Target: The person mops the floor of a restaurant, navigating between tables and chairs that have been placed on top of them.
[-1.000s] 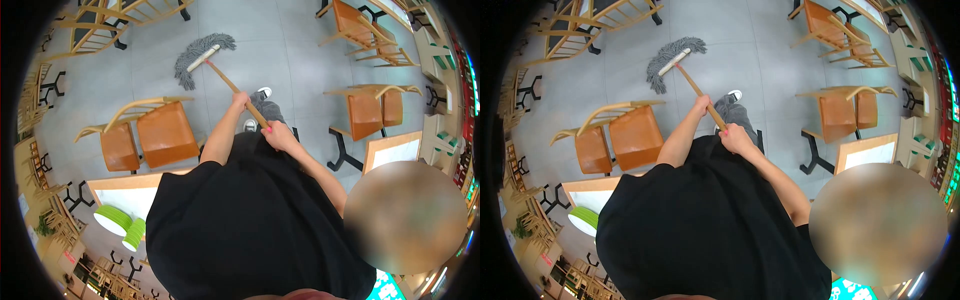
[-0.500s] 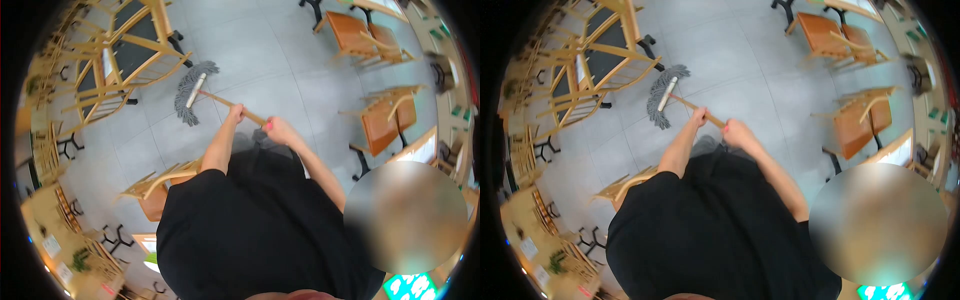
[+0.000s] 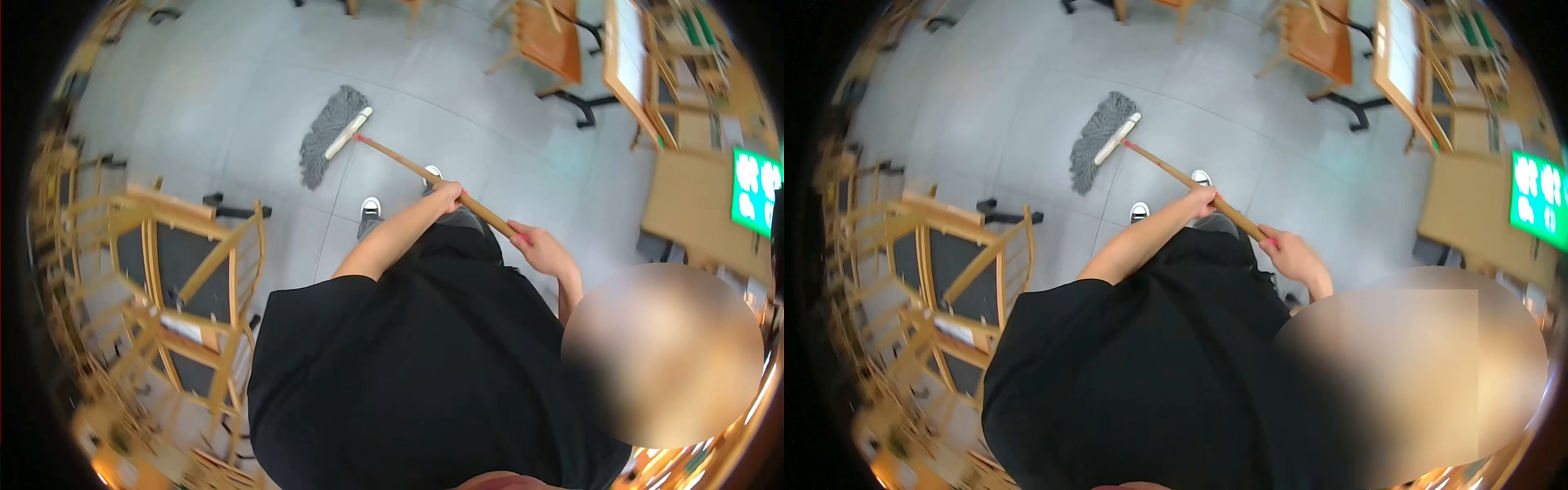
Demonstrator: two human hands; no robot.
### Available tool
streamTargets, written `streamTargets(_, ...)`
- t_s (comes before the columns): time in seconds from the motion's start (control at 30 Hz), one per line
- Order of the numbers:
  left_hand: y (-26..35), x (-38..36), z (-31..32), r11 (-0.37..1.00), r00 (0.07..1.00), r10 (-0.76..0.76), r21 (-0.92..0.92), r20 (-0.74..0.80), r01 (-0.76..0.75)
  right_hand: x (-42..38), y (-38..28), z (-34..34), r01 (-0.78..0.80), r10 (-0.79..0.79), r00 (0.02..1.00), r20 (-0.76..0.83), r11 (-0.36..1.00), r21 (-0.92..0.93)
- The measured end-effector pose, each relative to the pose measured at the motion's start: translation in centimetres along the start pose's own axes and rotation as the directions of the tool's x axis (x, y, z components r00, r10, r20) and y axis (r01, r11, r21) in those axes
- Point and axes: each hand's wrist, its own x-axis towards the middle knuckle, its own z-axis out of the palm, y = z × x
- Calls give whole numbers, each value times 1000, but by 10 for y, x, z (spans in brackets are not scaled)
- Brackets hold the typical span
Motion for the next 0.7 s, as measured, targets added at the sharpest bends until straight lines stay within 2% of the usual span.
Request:
streamTargets(0.07, -21, -20, 4, 983, 997, -70, 170, 29, 64, -40, -7, 36, -138, 145, 984, -99, 987, 80)
streamTargets(0.13, -52, -24, 7, 937, 991, -130, 327, 10, 120, -75, -6, 77, -200, 253, 947, -197, 946, 253)
streamTargets(0.17, -67, -31, 11, 903, 994, -108, 421, 15, 92, -87, -4, 98, -217, 305, 920, -245, 919, 330)
streamTargets(0.2, -83, -36, 14, 855, 989, -146, 506, 27, 113, -100, -3, 118, -231, 366, 885, -289, 882, 410)
streamTargets(0.23, -100, -39, 16, 796, 982, -186, 592, 36, 129, -114, -8, 131, -309, 455, 855, -248, 832, 460)
streamTargets(0.33, -172, -35, 20, 598, 961, -269, 793, 63, 116, -152, -11, 178, -352, 612, 728, -310, 721, 596)
streamTargets(0.4, -194, -43, 8, 444, 939, -334, 892, 81, 81, -169, -24, 209, -293, 671, 650, -357, 655, 697)
streamTargets(0.47, -225, -55, 7, 244, 866, -492, 969, 91, 36, -179, -28, 242, -299, 763, 538, -358, 570, 765)
streamTargets(0.5, -236, -64, -1, 157, 859, -506, 988, 72, 10, -184, -38, 255, -222, 791, 502, -349, 508, 832)
streamTargets(0.6, -272, -70, -27, -113, 834, -551, 987, 31, -112, -188, -69, 278, -158, 894, 393, -214, 295, 942)
streamTargets(0.67, -305, -45, -36, -288, 818, -575, 939, -13, -187, -190, -48, 296, 3, 917, 333, -221, 233, 972)
streamTargets(0.7, -310, -80, -25, -351, 842, -539, 914, -20, -203, -181, -46, 305, 63, 932, 277, -232, 224, 973)
